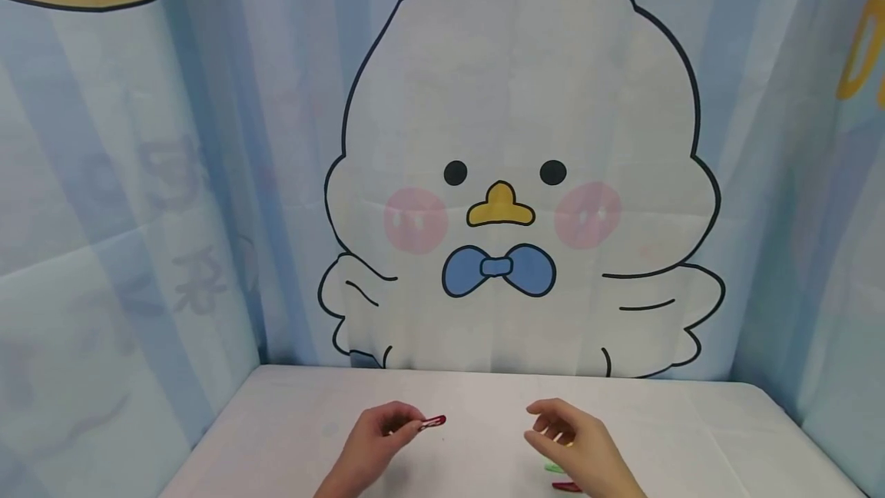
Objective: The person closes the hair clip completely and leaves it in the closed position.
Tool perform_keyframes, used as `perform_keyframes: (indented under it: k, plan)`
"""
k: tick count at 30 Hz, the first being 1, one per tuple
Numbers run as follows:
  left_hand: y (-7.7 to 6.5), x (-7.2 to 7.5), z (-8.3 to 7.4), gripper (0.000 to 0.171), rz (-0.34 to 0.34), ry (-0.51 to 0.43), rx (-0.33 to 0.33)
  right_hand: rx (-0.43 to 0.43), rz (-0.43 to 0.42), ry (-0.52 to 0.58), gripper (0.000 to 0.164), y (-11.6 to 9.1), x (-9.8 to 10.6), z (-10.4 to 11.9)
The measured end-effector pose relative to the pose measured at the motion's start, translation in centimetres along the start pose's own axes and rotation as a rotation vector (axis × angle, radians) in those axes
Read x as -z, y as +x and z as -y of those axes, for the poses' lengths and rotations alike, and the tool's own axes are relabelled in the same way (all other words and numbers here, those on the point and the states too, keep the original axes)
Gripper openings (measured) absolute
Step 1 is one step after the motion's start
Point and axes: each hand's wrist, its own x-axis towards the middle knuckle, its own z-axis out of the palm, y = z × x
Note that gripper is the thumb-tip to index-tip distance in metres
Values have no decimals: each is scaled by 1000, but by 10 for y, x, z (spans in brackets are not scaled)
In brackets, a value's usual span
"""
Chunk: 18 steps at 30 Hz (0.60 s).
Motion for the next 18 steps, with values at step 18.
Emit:
perform_keyframes:
  k: [18]
  plan:
    - [-16, -26, -6, 16, 13, -142, -32, 28, 22, 183, 29, -5, -34, 22]
